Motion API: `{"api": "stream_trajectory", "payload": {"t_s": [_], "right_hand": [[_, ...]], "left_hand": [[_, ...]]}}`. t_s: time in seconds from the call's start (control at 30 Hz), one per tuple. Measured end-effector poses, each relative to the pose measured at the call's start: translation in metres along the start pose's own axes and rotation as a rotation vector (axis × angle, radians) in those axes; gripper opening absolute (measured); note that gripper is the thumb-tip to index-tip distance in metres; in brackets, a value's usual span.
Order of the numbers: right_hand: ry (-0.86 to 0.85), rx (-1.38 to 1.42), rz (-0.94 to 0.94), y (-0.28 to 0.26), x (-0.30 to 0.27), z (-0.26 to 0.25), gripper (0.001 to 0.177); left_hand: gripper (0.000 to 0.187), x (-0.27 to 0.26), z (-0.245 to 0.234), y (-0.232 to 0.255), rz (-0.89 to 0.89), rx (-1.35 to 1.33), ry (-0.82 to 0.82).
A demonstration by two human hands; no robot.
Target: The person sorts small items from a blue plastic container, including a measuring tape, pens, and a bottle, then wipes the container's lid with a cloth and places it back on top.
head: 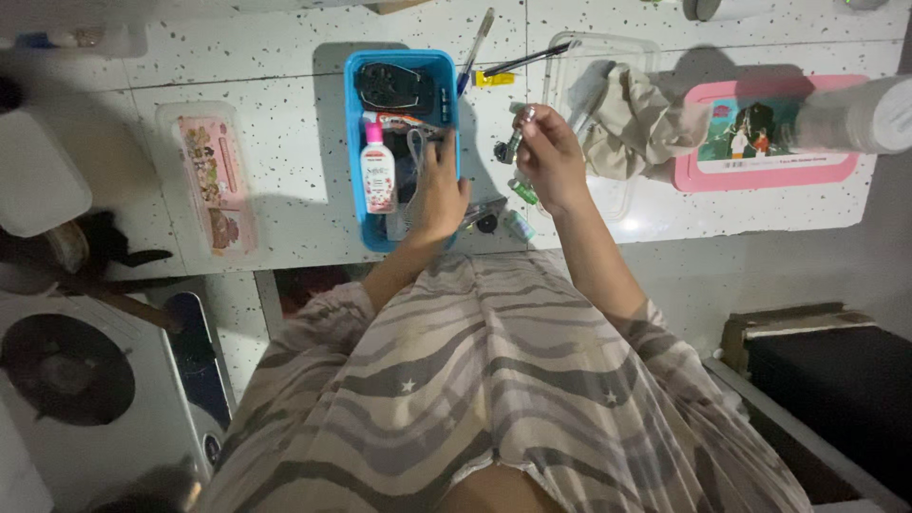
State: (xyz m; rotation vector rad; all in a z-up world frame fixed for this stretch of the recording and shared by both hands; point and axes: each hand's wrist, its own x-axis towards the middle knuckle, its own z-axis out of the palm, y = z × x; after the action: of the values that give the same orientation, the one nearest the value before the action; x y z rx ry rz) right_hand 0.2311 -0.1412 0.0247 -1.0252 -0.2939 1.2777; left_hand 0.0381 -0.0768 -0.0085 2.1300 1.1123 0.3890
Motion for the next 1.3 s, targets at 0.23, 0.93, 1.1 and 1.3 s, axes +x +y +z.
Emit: {"api": "stream_trajectory", "payload": {"t_s": [0.23, 0.93, 1.1, 1.3], "right_hand": [[-0.235, 0.042, -0.106, -0.059, -0.055, 0.027, 0.019], [-0.443, -0.421, -0.350, -0.053, -0.086, 0.071, 0.025], [-0.471, -0.419, -0.368, -0.055, -0.091, 0.090, 0.025], [-0.471, -0.487, -0.408, -0.053, -0.098, 0.101, 0.021]], "left_hand": [[0.076, 0.008, 0.003, 0.025, 0.103, -0.025, 0.176], [0.030, -0.034, -0.139, 0.118, 0.811, -0.298, 0.511], [0.030, -0.046, -0.151, 0.110, 0.818, -0.385, 0.531], [0.027, -0.054, -0.167, 0.115, 0.725, -0.219, 0.521]]}}
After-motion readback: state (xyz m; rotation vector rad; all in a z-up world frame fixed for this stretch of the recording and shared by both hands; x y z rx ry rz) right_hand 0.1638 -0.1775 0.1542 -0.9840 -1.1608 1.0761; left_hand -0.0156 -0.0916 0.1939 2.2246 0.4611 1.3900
